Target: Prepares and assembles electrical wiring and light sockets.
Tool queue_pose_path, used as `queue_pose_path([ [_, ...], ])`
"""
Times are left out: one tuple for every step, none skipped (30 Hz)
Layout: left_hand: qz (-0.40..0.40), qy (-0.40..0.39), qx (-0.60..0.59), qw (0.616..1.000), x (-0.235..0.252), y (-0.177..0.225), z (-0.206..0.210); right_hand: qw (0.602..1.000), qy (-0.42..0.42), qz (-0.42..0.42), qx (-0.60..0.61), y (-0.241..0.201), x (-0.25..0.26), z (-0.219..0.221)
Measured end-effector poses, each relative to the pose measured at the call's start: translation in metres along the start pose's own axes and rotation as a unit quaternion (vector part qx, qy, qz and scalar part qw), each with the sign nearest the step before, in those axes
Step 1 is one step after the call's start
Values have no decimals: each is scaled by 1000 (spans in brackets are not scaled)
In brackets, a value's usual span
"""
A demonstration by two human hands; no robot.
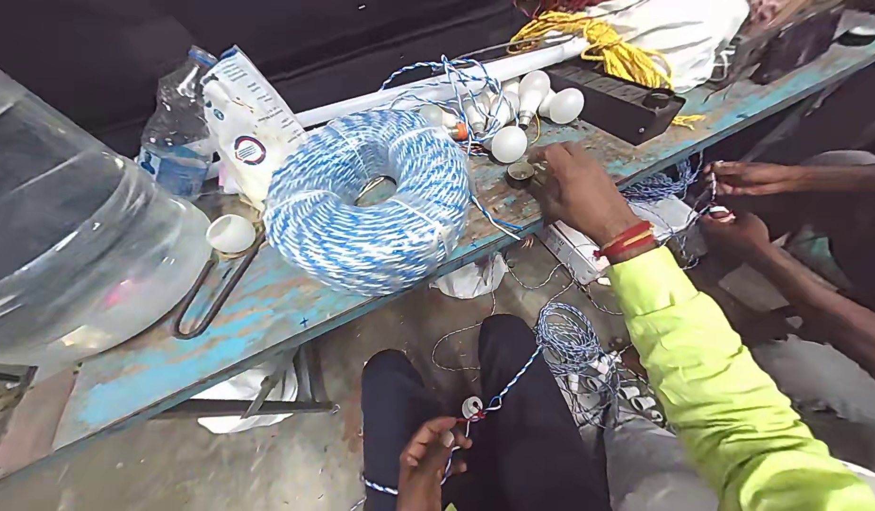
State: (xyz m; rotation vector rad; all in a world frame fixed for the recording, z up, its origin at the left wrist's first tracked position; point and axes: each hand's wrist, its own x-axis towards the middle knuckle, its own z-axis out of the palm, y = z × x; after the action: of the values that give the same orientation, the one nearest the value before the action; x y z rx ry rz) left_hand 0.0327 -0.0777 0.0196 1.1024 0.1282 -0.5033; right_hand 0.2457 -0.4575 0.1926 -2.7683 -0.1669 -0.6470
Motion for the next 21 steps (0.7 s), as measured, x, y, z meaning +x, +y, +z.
queue_pose_path([
  [-4, 7, -3, 1000, -2, -2, 0, 1000, -22, 6, -5, 2, 5, 0],
  [-8, 12, -1, 1000, -4, -4, 1, 999, -46, 8, -10, 7, 11, 3],
  [-13, 15, 2, 1000, -5, -4, 2, 997, -72, 11, -19, 13, 16, 7],
  [-14, 19, 5, 1000, -7, -5, 4, 996, -85, 12, -27, 16, 19, 9],
  [-14, 23, 11, 1000, -8, -5, 5, 997, -74, 12, -29, 16, 18, 9],
  [-7, 25, 27, 999, -9, -4, 7, 999, -41, 14, -18, 13, 14, 4],
  [9, 25, 54, 998, -10, -3, 9, 1000, 7, 15, 1, 6, 6, -2],
  [38, 22, 97, 994, -10, -1, 11, 998, 56, 16, 39, -4, -7, -9],
  [81, 14, 155, 985, -9, 1, 12, 991, 96, 23, 95, -16, -25, -16],
  [135, 8, 225, 965, -8, 3, 11, 978, 125, 27, 162, -30, -47, -19],
  [179, 11, 295, 938, -8, 3, 11, 960, 133, 23, 246, -47, -73, -20],
  [200, 24, 352, 914, -10, 3, 11, 940, 116, 14, 320, -66, -102, -17],
  [189, 45, 396, 897, -18, 3, 10, 926, 79, 14, 370, -88, -136, -13],
  [167, 67, 424, 888, -18, 5, 9, 921, 32, 16, 387, -109, -164, -11],
  [143, 78, 434, 886, -13, 8, 8, 920, -9, 12, 392, -126, -185, -6],
  [115, 84, 435, 889, -14, 9, 6, 917, -51, 13, 396, -141, -207, 2],
  [111, 85, 428, 893, -12, 9, 2, 912, -83, 10, 401, -152, -224, 12],
  [115, 79, 421, 896, -13, 7, -2, 907, -107, 10, 407, -161, -241, 23],
  [118, 70, 419, 898, -16, 4, -5, 899, -127, 18, 419, -170, -259, 34],
  [115, 57, 419, 899, -21, 2, -8, 886, -146, 35, 438, -178, -276, 42],
  [108, 47, 420, 900, -25, 0, -9, 866, -166, 60, 468, -185, -291, 48],
])
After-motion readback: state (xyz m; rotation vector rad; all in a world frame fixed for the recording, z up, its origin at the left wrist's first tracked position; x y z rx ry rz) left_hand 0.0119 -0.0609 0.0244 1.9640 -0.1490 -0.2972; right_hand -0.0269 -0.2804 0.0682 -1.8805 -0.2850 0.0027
